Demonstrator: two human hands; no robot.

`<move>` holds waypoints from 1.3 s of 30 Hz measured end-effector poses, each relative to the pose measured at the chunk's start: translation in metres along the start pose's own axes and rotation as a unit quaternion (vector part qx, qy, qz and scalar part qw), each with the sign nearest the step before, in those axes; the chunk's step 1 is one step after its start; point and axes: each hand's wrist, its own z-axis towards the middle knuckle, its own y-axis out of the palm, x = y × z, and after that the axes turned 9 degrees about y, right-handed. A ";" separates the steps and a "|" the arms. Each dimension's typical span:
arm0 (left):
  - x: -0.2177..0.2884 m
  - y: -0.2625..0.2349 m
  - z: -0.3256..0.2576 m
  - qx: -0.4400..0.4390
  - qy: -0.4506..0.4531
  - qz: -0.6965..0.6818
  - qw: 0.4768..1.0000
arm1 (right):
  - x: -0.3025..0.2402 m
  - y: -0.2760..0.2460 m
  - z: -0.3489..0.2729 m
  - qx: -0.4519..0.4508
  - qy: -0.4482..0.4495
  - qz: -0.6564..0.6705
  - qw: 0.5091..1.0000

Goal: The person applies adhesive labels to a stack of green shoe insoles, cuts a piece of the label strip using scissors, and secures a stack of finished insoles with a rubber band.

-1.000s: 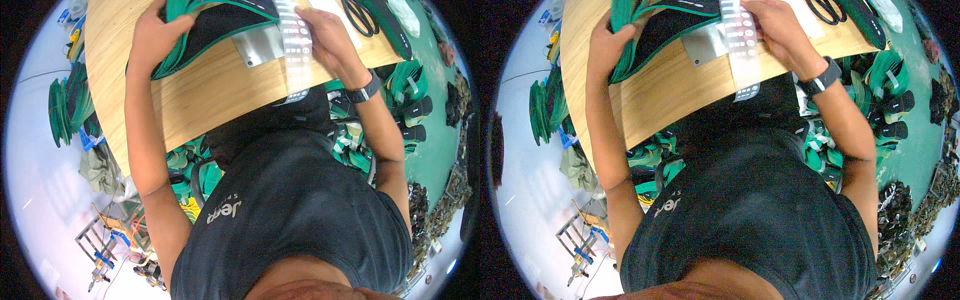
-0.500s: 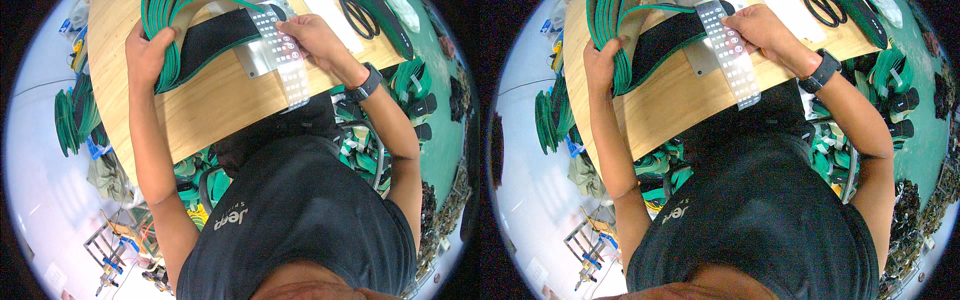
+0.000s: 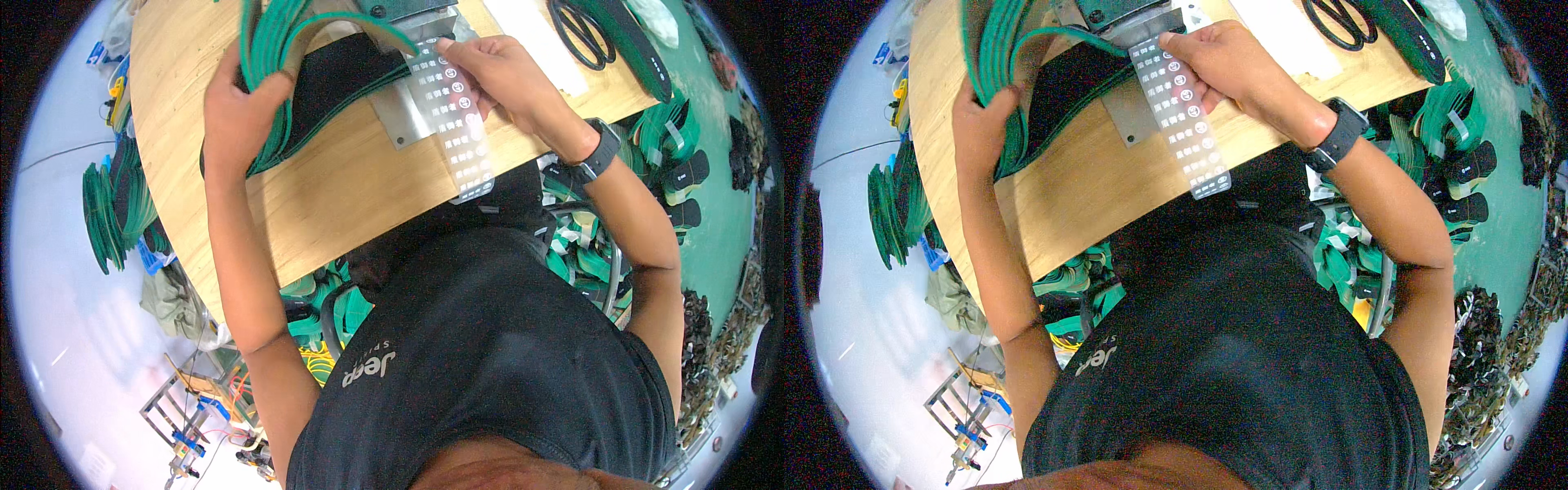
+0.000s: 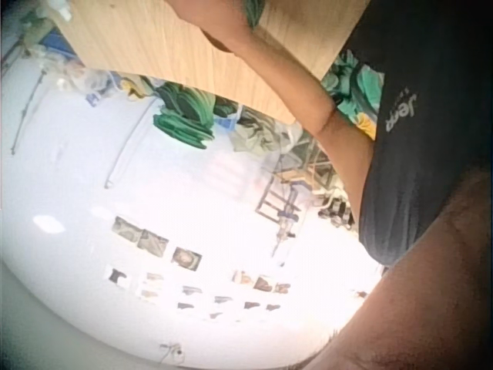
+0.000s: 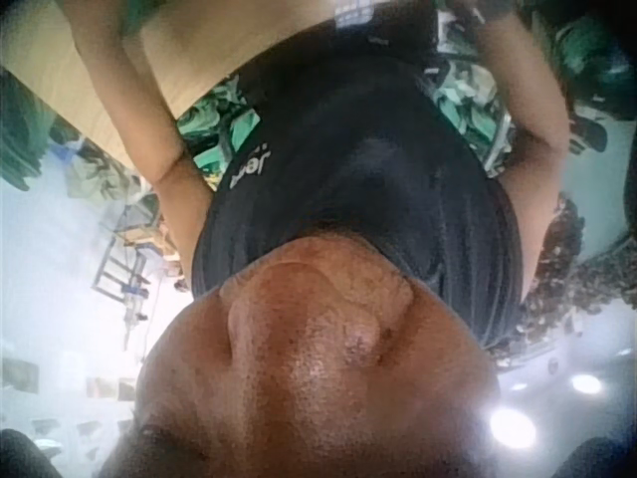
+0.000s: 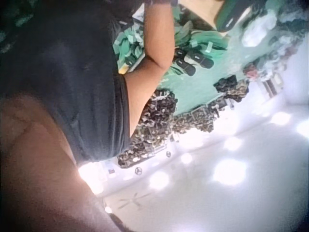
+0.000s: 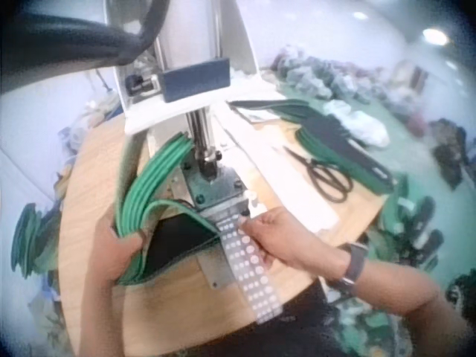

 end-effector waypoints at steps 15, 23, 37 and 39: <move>0.008 0.014 0.002 -0.128 0.102 0.249 0.955 | 0.021 -0.012 0.002 -0.041 -0.085 0.020 0.995; 0.011 -0.002 0.000 -0.026 0.009 0.096 0.995 | 0.020 -0.025 0.000 -0.025 -0.047 0.140 0.989; -0.015 -0.017 -0.009 0.138 0.003 -0.039 0.990 | 0.010 -0.014 0.009 -0.039 -0.028 -0.099 0.994; -0.013 -0.017 -0.009 0.131 0.005 -0.029 0.991 | 0.010 -0.012 0.009 -0.033 -0.024 -0.101 0.994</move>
